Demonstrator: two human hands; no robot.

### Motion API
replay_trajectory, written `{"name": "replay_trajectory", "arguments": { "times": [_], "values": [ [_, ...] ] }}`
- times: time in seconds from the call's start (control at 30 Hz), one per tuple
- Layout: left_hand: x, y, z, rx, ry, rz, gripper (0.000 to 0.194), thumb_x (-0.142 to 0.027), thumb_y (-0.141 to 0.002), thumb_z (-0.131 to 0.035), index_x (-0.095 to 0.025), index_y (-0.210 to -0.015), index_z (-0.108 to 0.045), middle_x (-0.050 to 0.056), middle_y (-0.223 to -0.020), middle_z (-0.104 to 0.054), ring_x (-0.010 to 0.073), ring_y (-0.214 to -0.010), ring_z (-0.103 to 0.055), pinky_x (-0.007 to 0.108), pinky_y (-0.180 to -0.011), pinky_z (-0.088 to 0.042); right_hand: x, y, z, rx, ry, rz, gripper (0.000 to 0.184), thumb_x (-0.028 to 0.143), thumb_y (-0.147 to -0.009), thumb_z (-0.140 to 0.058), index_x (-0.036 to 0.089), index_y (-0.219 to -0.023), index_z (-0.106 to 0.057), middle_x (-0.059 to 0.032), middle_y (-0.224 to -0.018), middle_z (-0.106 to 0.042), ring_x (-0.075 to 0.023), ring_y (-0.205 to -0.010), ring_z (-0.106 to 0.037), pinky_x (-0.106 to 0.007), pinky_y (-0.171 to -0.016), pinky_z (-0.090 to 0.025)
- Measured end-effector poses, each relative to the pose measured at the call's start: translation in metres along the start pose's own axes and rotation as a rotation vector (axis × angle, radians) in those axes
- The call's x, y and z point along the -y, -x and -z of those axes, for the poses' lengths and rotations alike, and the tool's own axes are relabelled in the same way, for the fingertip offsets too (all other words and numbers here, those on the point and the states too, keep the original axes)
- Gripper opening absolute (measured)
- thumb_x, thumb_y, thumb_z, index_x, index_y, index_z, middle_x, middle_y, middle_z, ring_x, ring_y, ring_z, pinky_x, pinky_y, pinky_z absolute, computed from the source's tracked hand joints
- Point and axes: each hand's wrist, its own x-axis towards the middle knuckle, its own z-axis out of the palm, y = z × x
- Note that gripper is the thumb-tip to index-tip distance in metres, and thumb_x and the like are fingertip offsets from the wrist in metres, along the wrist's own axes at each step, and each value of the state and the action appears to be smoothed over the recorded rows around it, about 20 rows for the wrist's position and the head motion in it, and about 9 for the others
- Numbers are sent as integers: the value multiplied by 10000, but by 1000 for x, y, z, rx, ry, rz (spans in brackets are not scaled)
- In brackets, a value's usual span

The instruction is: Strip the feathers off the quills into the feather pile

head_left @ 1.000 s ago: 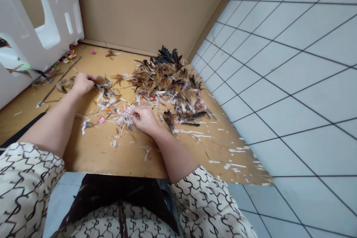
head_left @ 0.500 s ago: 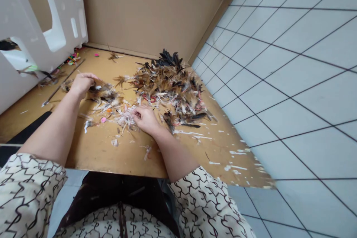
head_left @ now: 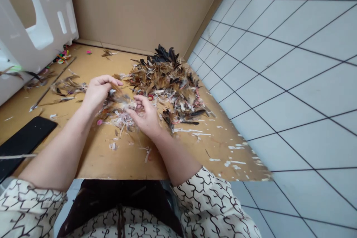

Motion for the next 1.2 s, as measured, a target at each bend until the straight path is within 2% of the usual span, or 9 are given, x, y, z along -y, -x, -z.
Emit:
{"name": "replay_trajectory", "arguments": {
  "times": [0.2, 0.33, 0.43, 0.6, 0.73, 0.83, 0.93, 1.03, 1.2],
  "values": [
    [17, 6, -3, 40, -86, 10, 184, -84, -564, -442, -167, -523, -601, 4, -620, -656, 129, -657, -588, 240, -669, -451, 5, 2, -1, 17, -49, -66, 131, 311, -775, -533, 196, -822, -574, -24, -746, -622, -147, -705, -562, -295, -700, -453],
    [22, 5, 1, 24, -110, 22, 192, -117, -588, -529, -166, -714, -664, -18, -684, -645, 108, -621, -545, 234, -654, -436, 5, -1, -1, 65, -287, -284, 197, 333, -790, -491, 195, -652, -515, 19, -573, -555, -97, -528, -482, -240, -552, -395],
    [25, 3, 2, -32, -69, 1, 189, -172, -599, -611, -166, -786, -641, -21, -702, -618, 103, -635, -532, 229, -657, -431, 3, -5, -1, 68, -474, -431, 239, 374, -755, -540, 189, -609, -503, 30, -531, -550, -74, -471, -437, -223, -509, -365],
    [28, 6, -2, -76, -12, -24, 141, -256, -631, -655, -165, -718, -590, -26, -664, -588, 85, -608, -508, 211, -632, -416, 2, -9, 0, 47, -731, -551, 243, 406, -695, -610, 172, -652, -563, 28, -525, -580, -59, -448, -421, -211, -485, -340],
    [24, 12, -3, 58, -136, 11, 282, -374, -681, -639, -169, -532, -515, -42, -489, -481, 68, -469, -387, 209, -484, -319, 5, -11, 2, 76, -909, -624, 181, 338, -663, -640, 168, -701, -593, 11, -597, -636, -61, -485, -467, -202, -484, -345],
    [20, 17, -4, 214, -160, 93, 337, -443, -654, -668, -160, -521, -542, -30, -479, -506, 69, -459, -399, 213, -472, -318, 8, -11, 4, 101, -965, -622, 153, 283, -651, -639, 175, -754, -605, 4, -644, -665, -70, -519, -494, -200, -489, -358],
    [20, 20, -7, 359, -66, 206, 307, -413, -552, -754, -150, -610, -606, -21, -523, -572, 84, -490, -486, 217, -515, -386, 9, -10, 3, 134, -949, -575, 129, 284, -663, -632, 178, -719, -583, -8, -656, -675, -77, -535, -506, -204, -500, -375],
    [23, 22, -10, 358, 20, 244, 316, -338, -453, -807, -149, -592, -595, -27, -516, -581, 87, -471, -506, 217, -496, -392, 9, -8, 1, 162, -900, -546, 153, 314, -675, -630, 182, -717, -565, -13, -649, -674, -83, -539, -510, -212, -509, -385],
    [24, 22, -11, 279, 33, 253, 254, -310, -461, -767, -148, -508, -577, -26, -459, -556, 82, -423, -468, 229, -470, -375, 9, -6, -2, 182, -826, -535, 219, 386, -699, -619, 184, -693, -536, -20, -681, -678, -78, -544, -509, -212, -512, -383]
  ]
}}
